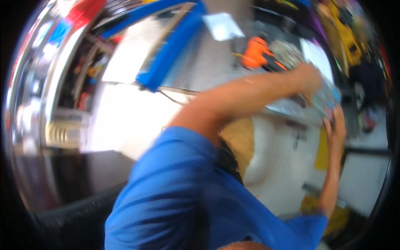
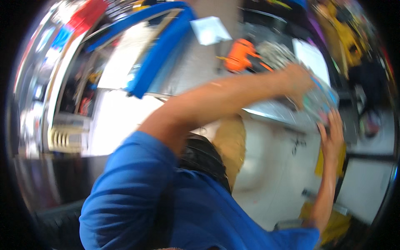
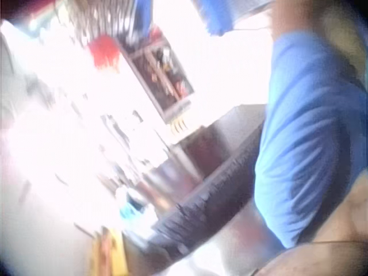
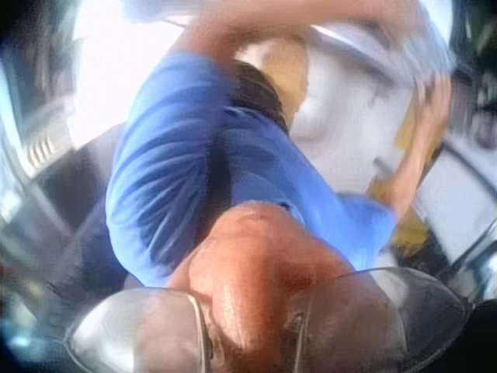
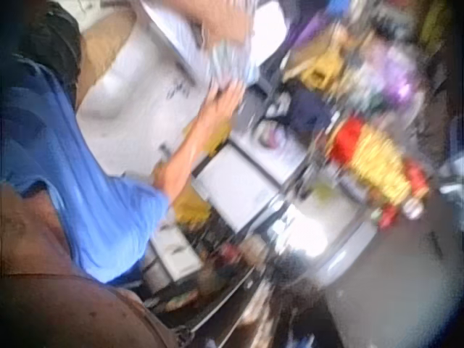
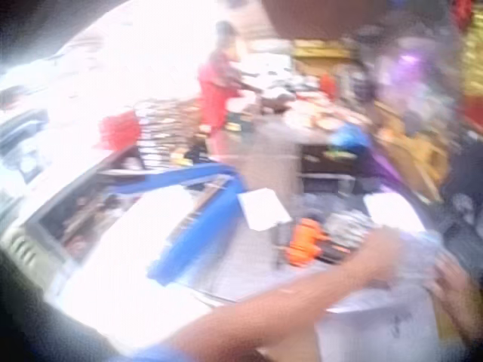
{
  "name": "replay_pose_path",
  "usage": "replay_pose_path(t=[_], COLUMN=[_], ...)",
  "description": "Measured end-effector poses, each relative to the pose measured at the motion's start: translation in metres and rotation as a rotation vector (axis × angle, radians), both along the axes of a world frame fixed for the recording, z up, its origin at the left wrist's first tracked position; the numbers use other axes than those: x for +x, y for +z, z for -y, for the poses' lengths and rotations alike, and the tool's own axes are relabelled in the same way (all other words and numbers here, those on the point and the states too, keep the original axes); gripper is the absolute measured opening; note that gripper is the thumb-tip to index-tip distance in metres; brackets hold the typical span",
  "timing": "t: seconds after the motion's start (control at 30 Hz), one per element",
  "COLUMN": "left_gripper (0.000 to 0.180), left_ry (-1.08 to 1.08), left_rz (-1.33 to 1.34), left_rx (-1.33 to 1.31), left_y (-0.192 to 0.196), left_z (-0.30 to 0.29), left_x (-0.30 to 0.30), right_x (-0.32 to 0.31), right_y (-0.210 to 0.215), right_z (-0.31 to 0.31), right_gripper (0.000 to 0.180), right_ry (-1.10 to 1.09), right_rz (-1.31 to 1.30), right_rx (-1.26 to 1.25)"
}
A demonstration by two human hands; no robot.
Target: The person uses a cordless drill to attach a blue light fixture to a metal table. They then walk to a bakery rack, retrieve a loaf of bread, and place it in a plastic bag. Finally, they return to the table, open a cash box, and count coins.
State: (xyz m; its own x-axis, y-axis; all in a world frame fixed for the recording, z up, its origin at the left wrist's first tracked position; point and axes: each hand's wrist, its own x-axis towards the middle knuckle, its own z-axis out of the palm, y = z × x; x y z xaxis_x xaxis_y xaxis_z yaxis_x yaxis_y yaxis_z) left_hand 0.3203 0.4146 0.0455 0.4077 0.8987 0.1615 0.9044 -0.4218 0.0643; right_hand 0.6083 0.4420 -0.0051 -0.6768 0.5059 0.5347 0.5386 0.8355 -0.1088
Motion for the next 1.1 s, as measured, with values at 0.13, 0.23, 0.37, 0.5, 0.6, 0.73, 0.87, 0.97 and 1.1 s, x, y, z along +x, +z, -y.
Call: replay_pose_path(t=[0.13, 0.23, 0.37, 0.5, 0.6, 0.73, 0.87, 0.97, 1.1], left_gripper=[0.071, 0.076, 0.061, 0.055, 0.044, 0.044, 0.052, 0.054, 0.043], left_ry=[0.061, -0.066, -0.605, -0.669, -0.480, 0.050, 0.783, 0.692, 0.916], left_rz=[-0.145, -0.064, 0.723, 1.047, 1.165, 1.766, 1.532, 1.321, 1.490], left_rx=[-0.113, 0.214, 0.159, -0.711, -0.944, -0.351, 0.053, -0.387, -0.219], left_y=[-0.001, -0.018, -0.048, -0.068, -0.127, -0.106, -0.049, 0.006, 0.040], left_z=[0.000, 0.025, 0.137, 0.298, 0.362, 0.451, 0.516, 0.587, 0.657], left_x=[0.024, 0.037, 0.023, -0.076, -0.120, -0.180, -0.231, -0.256, -0.309], right_x=[0.013, 0.033, -0.014, -0.188, -0.272, -0.402, -0.545, -0.653, -0.729], right_y=[-0.011, -0.021, 0.017, 0.071, 0.048, 0.057, 0.120, 0.092, 0.032], right_z=[-0.005, -0.032, -0.015, 0.192, 0.284, 0.348, 0.403, 0.418, 0.400], right_gripper=[0.052, 0.051, 0.040, 0.042, 0.045, 0.039, 0.042, 0.056, 0.068], right_ry=[-0.046, -0.071, -0.033, 0.628, 0.592, 0.969, 0.895, 0.887, 0.700], right_rz=[0.032, 0.135, 0.035, -0.120, 0.319, 0.303, 0.247, 0.182, 0.419], right_rx=[-0.043, -0.006, 0.057, -0.941, -0.991, -0.908, -0.890, -0.693, -0.491])
